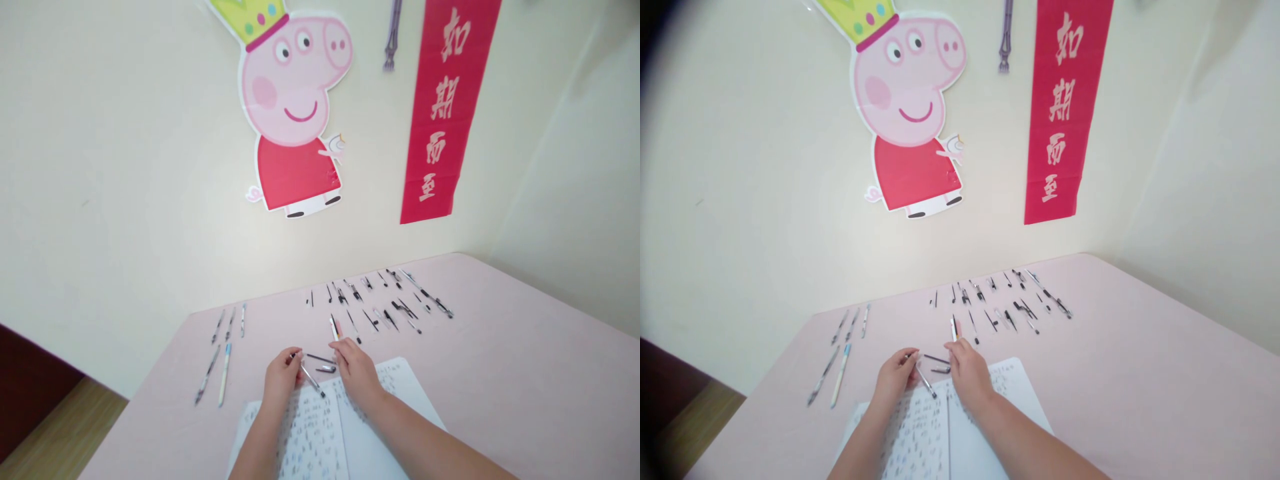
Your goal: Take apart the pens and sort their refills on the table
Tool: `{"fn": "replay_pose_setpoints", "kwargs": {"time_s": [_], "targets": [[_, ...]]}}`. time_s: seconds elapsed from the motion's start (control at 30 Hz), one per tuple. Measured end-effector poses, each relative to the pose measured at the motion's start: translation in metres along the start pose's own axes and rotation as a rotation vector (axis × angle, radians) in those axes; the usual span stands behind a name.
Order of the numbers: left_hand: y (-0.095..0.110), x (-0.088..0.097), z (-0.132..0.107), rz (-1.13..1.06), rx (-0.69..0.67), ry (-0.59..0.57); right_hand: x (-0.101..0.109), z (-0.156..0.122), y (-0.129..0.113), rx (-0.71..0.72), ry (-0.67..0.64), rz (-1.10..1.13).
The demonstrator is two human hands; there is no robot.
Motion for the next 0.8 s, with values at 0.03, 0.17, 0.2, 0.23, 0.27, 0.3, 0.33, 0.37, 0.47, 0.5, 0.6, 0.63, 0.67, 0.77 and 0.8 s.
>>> {"fn": "replay_pose_setpoints", "kwargs": {"time_s": [0.03,0.17,0.2,0.23,0.27,0.3,0.33,0.37,0.47,0.5,0.6,0.63,0.67,0.77,0.8], "targets": [[-0.001,0.000,0.000,0.011,0.001,-0.011,0.000,0.000,-0.002,0.037,-0.013,0.036],[0.001,-0.003,-0.002,0.097,-0.032,-0.061,-0.004,-0.002,-0.007,0.089,-0.062,0.108],[0.003,-0.003,-0.003,0.129,-0.046,-0.070,-0.006,-0.002,-0.007,0.073,-0.068,0.107],[0.006,-0.004,-0.005,0.168,-0.065,-0.079,-0.007,-0.002,-0.006,0.053,-0.074,0.100],[0.009,-0.004,-0.006,0.211,-0.088,-0.082,-0.008,-0.003,-0.006,0.034,-0.081,0.087],[0.013,-0.004,-0.007,0.254,-0.109,-0.084,-0.009,-0.003,-0.006,0.022,-0.092,0.073],[0.015,-0.004,-0.009,0.293,-0.127,-0.083,-0.010,-0.003,-0.006,0.016,-0.104,0.058],[0.018,-0.004,-0.010,0.324,-0.141,-0.079,-0.010,-0.003,-0.006,0.014,-0.116,0.045],[0.022,-0.003,-0.012,0.368,-0.160,-0.057,-0.011,-0.003,-0.008,0.014,-0.149,0.043],[0.023,-0.003,-0.012,0.374,-0.165,-0.052,-0.012,-0.003,-0.008,0.017,-0.157,0.060],[0.023,-0.003,-0.012,0.399,-0.171,-0.051,-0.014,-0.003,-0.008,0.032,-0.172,0.137],[0.022,-0.003,-0.012,0.409,-0.169,-0.053,-0.014,-0.003,-0.008,0.033,-0.170,0.156],[0.021,-0.002,-0.011,0.417,-0.166,-0.052,-0.014,-0.002,-0.008,0.032,-0.168,0.165],[0.020,-0.001,-0.010,0.429,-0.158,-0.040,-0.013,-0.002,-0.007,0.024,-0.136,0.150],[0.020,0.000,-0.010,0.434,-0.157,-0.034,-0.013,-0.001,-0.006,0.022,-0.121,0.136]]}}
Point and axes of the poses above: each hand's wrist, its own z-axis towards the middle knuckle, its own x-axis out of the back of the hand, y = z × x, the point moved 3 cm from there along z, towards the middle knuckle, and after that the axes turned 7 degrees about -z, right-handed, at the moved point
